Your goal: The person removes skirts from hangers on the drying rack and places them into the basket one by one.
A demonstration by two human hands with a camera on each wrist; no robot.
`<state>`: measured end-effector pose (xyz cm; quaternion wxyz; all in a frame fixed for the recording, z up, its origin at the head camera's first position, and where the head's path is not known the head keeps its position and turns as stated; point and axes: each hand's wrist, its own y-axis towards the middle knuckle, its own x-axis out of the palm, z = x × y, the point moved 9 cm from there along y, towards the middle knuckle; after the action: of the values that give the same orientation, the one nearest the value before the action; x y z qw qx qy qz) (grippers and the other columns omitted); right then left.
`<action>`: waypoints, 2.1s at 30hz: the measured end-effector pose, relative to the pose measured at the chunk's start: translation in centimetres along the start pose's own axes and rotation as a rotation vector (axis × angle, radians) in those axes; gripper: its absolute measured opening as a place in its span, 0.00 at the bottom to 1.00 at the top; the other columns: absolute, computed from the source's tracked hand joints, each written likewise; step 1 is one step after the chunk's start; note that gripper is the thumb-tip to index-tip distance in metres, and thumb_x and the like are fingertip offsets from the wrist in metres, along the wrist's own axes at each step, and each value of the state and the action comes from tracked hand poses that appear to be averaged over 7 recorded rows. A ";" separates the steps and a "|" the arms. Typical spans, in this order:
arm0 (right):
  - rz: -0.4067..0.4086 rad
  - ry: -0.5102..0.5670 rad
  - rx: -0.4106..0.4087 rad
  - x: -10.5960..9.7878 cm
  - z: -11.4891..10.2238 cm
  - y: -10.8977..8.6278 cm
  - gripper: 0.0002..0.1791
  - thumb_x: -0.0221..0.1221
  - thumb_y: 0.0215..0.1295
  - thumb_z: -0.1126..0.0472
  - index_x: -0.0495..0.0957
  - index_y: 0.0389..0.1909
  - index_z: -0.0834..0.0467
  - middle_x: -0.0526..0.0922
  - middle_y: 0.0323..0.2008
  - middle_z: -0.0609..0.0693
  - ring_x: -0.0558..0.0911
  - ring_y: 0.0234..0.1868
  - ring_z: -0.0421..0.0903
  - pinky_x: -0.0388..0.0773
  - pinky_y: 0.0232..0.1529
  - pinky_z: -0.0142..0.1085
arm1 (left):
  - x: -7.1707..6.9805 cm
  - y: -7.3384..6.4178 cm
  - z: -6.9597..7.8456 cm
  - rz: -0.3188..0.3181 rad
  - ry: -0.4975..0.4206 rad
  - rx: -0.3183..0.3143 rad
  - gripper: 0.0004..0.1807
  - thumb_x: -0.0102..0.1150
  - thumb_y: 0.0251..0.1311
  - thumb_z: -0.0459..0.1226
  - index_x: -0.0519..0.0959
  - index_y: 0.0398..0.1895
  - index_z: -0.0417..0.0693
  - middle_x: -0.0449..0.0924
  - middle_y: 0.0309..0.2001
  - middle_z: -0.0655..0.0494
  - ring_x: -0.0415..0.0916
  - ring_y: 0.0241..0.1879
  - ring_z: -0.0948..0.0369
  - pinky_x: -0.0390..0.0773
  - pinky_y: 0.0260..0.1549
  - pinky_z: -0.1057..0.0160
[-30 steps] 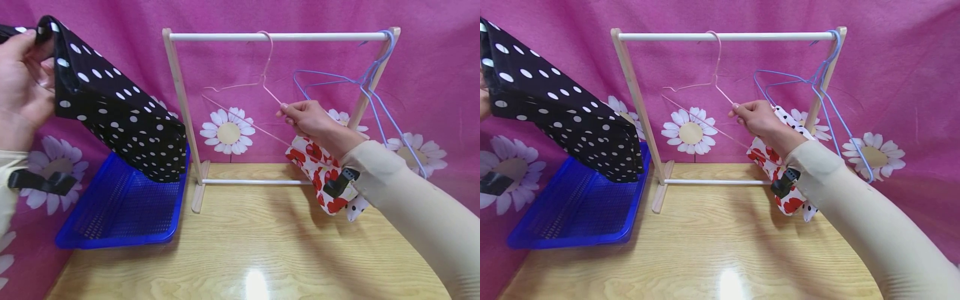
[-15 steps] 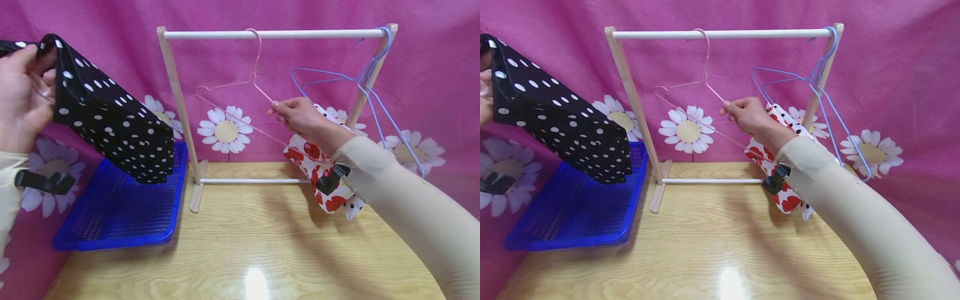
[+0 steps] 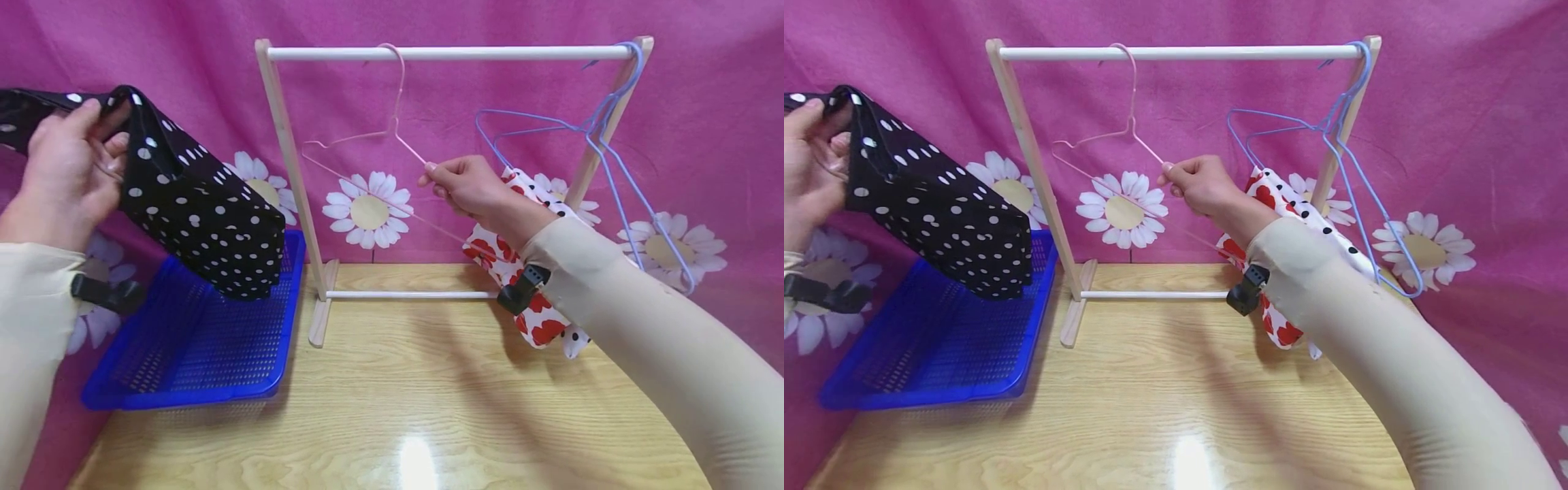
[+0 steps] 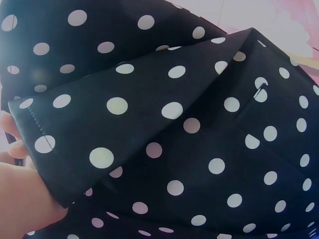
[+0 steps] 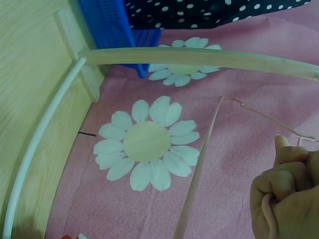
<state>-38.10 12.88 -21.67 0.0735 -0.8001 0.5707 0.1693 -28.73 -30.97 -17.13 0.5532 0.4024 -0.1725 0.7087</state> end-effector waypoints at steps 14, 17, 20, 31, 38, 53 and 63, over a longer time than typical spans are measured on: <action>0.012 0.013 0.011 0.4 -0.1 0.0 0.16 0.51 0.79 0.53 0.83 0.38 0.56 0.70 0.15 0.41 0.56 0.12 0.35 0.50 0.14 0.27 | 0.2 2.4 -2.5 0.093 -0.001 -0.025 0.06 0.44 0.78 0.34 0.61 0.45 0.56 0.87 0.31 0.46 0.67 0.11 0.54 0.57 0.10 0.64; 0.004 0.019 0.004 0.6 -0.3 0.0 0.16 0.51 0.79 0.53 0.83 0.35 0.55 0.69 0.15 0.41 0.56 0.12 0.35 0.50 0.14 0.26 | 0.1 3.0 -2.7 0.107 -0.023 -0.012 0.06 0.45 0.77 0.34 0.62 0.44 0.56 0.87 0.31 0.46 0.66 0.12 0.55 0.56 0.09 0.64; 0.003 0.023 0.007 0.6 -0.4 0.1 0.17 0.51 0.79 0.53 0.83 0.32 0.53 0.69 0.14 0.41 0.56 0.12 0.35 0.49 0.14 0.26 | 0.0 3.6 -3.2 0.117 -0.016 -0.003 0.05 0.45 0.77 0.35 0.64 0.44 0.56 0.87 0.33 0.48 0.66 0.13 0.56 0.55 0.10 0.65; -0.008 0.034 0.008 1.1 -0.6 -0.1 0.17 0.50 0.79 0.53 0.83 0.37 0.57 0.70 0.13 0.41 0.57 0.12 0.34 0.50 0.13 0.26 | -2.4 3.6 -4.4 0.140 0.037 0.011 0.04 0.44 0.78 0.35 0.65 0.45 0.56 0.86 0.36 0.50 0.67 0.15 0.57 0.55 0.12 0.66; -0.012 0.026 0.004 1.1 -0.7 -0.1 0.17 0.50 0.79 0.52 0.82 0.39 0.59 0.70 0.13 0.40 0.57 0.11 0.34 0.50 0.13 0.26 | -3.3 2.2 -4.0 0.140 0.074 -0.021 0.07 0.44 0.78 0.35 0.58 0.48 0.55 0.88 0.32 0.49 0.70 0.13 0.56 0.60 0.10 0.66; -0.010 0.034 -0.007 1.1 -0.8 -0.2 0.18 0.50 0.79 0.54 0.84 0.32 0.54 0.70 0.12 0.40 0.57 0.11 0.34 0.49 0.13 0.26 | -3.3 -2.3 -5.3 -0.008 -0.048 -0.258 0.04 0.55 0.58 0.30 0.73 0.35 0.39 0.89 0.34 0.39 0.73 0.14 0.49 0.63 0.12 0.61; -0.010 0.019 -0.012 1.4 -0.8 -0.3 0.19 0.49 0.79 0.53 0.82 0.42 0.62 0.69 0.13 0.40 0.57 0.11 0.34 0.50 0.13 0.26 | -3.9 -6.6 -5.7 -0.025 -0.127 -0.210 0.05 0.55 0.57 0.29 0.72 0.36 0.37 0.87 0.30 0.34 0.79 0.16 0.44 0.79 0.17 0.54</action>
<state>-37.29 11.52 -21.42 0.0641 -0.8048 0.5665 0.1648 -24.59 -27.37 -24.92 0.5890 0.3885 -0.2751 0.6530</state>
